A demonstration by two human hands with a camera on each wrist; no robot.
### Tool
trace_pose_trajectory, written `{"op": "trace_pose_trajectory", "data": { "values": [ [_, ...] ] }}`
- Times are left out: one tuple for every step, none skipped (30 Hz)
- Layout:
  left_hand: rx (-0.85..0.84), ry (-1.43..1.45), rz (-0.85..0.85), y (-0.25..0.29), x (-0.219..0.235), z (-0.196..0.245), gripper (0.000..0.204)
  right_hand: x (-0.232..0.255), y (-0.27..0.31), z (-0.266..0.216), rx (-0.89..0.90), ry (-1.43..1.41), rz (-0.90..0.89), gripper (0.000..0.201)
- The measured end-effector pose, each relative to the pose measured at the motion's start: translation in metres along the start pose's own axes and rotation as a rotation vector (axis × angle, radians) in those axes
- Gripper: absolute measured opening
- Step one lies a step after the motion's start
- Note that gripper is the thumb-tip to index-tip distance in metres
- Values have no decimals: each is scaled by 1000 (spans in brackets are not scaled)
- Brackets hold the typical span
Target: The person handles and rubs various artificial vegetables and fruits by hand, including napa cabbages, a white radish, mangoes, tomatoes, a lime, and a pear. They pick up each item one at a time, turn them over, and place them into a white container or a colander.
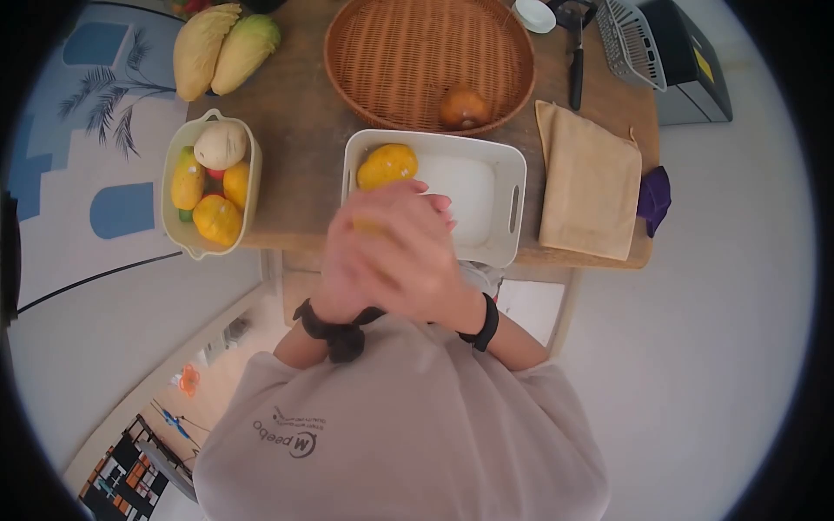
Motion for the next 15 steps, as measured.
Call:
{"op": "trace_pose_trajectory", "data": {
  "values": [
    [1, 6, -10, -3, 2, -1, 48, 1, -4, 4, -106, -11, 69, 29],
    [10, 6, -29, -5, 4, -1, 47, 1, -7, 8, -211, -29, 140, 30],
    [26, -2, -53, -7, 7, 2, 47, -2, -7, 7, -188, 0, 125, 30],
    [38, -20, -73, -8, 7, 3, 46, -8, -1, 2, -82, 43, 67, 31],
    [40, -54, -76, -3, 7, 4, 45, -12, 4, -3, 10, 63, 21, 31],
    [40, -46, -38, -2, 7, 3, 43, -13, 7, -6, 63, 72, -10, 32],
    [39, -39, 0, -1, 5, 4, 41, -13, 9, -6, 106, 73, -30, 32],
    [38, -31, 38, 0, 3, 4, 39, -12, 9, -4, 106, 61, -25, 32],
    [32, -23, 58, -2, 3, 4, 39, -8, 6, 1, 34, 46, 25, 33],
    [27, -17, 62, -3, 3, 2, 38, -3, -1, 6, -81, 34, 81, 33],
    [16, -18, 54, -4, 2, 0, 38, 0, -5, 9, -164, 40, 112, 34],
    [10, -20, 43, -4, 0, -1, 38, -2, -2, 7, -121, 51, 88, 32],
    [10, -26, 34, -4, -1, -1, 37, -5, 1, 5, -76, 61, 64, 31],
    [10, -39, 25, -1, -3, 1, 37, -10, 7, 2, -35, 73, 45, 29],
    [16, -57, 23, 2, -6, 2, 37, -15, 14, -2, 3, 88, 28, 28]
  ]
}}
Point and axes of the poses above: each hand's wrist, its own y-axis away from the middle knuckle, its own x-axis out of the back of the hand, z = x × y, the point moved 2 cm from there along -y, towards the middle knuckle, and after that the axes turned 3 degrees about z, right-handed, at the moved point
